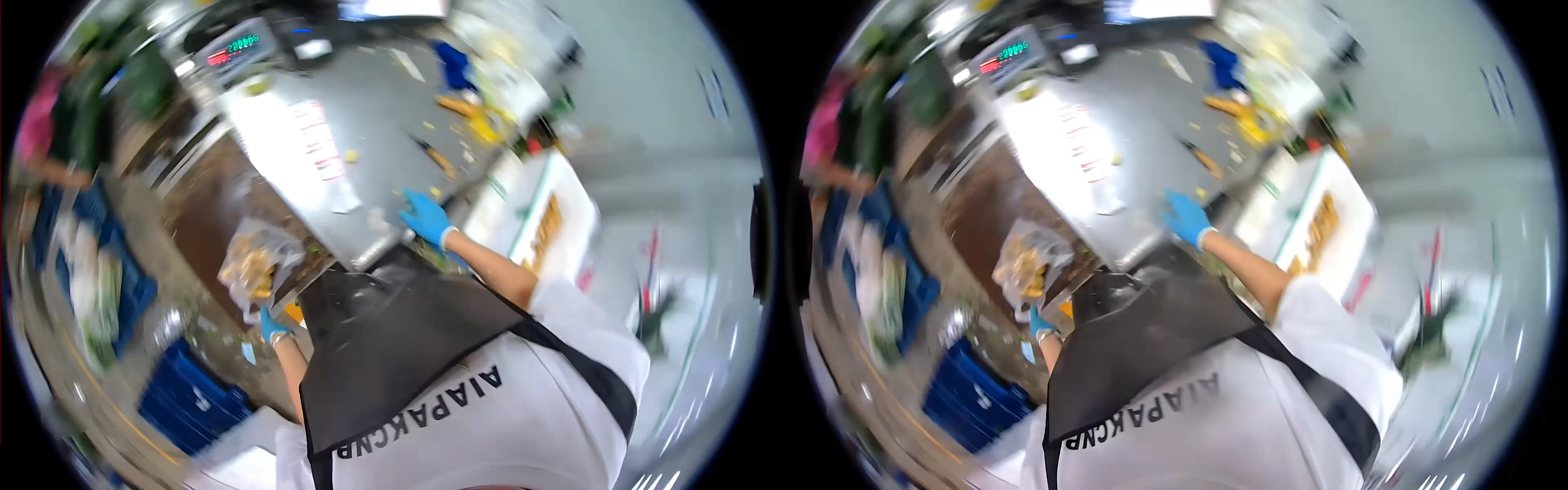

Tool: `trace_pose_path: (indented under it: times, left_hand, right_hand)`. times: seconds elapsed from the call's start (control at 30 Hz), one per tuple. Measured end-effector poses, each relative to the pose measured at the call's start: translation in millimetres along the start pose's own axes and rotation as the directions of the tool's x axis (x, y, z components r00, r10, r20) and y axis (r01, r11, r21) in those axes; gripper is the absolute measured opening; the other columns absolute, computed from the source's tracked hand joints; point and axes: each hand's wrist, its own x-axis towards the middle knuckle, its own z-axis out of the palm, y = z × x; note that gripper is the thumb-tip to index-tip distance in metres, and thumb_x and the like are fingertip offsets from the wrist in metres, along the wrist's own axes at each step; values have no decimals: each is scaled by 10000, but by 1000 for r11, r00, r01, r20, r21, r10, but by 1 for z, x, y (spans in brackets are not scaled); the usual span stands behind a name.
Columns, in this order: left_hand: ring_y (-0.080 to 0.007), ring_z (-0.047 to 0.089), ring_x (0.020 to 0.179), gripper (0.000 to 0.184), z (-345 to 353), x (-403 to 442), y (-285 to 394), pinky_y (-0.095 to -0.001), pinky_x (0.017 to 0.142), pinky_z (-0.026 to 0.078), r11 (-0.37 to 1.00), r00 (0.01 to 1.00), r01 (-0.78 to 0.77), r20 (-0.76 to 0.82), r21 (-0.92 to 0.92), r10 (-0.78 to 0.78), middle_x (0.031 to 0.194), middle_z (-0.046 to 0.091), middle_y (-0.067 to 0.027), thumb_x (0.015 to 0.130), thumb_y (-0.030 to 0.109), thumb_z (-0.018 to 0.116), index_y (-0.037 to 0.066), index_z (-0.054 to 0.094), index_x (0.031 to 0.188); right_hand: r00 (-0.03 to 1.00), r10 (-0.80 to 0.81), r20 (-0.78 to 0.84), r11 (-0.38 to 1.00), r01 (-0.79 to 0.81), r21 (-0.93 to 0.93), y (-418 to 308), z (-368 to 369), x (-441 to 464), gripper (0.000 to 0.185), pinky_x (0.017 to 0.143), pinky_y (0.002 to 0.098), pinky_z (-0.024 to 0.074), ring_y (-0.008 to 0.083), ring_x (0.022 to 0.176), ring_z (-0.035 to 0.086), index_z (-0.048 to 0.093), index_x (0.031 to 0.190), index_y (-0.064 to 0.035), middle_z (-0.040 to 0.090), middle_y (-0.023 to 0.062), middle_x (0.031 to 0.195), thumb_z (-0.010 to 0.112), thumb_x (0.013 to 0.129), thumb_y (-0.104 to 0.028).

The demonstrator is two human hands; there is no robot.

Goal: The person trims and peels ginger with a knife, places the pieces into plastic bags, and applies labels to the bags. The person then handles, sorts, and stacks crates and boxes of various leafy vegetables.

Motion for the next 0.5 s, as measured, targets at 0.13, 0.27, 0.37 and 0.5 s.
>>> trace_pose_path:
  times: [0.13,0.27,0.37,0.5]
  left_hand:
    - [-287,619,862,497,-8,1,13,-423,795,505,987,996,83,-47,137,-77,1031,658,-109,827,400,684,-29,655,1076]
    - [-288,617,858,468,13,-3,40,-421,798,507,959,989,-33,-126,282,71,1025,651,-115,825,359,682,-36,650,1075]
    - [-290,616,854,447,39,-14,57,-419,800,508,911,964,-162,-135,379,227,1020,647,-120,823,328,680,-42,646,1073]
    - [-292,614,850,420,88,-54,60,-416,802,510,811,908,-317,-90,492,410,1013,640,-127,821,286,678,-49,641,1071]
  right_hand:
    - [963,218,-159,964,-187,189,14,-24,-66,530,890,404,498,341,1009,609,440,1404,-115,575,181,1157,575,902,-221]
    - [810,363,-460,920,-232,317,41,-60,-124,463,789,395,507,286,855,617,515,1362,-174,600,142,997,573,903,-152]
    - [585,568,-580,823,-421,381,109,-85,-160,389,723,354,514,260,771,630,592,1290,-203,622,138,956,577,905,-145]
    - [267,788,-554,614,-276,740,291,-87,-220,327,696,314,531,161,751,634,612,1220,-47,668,91,916,580,901,-114]
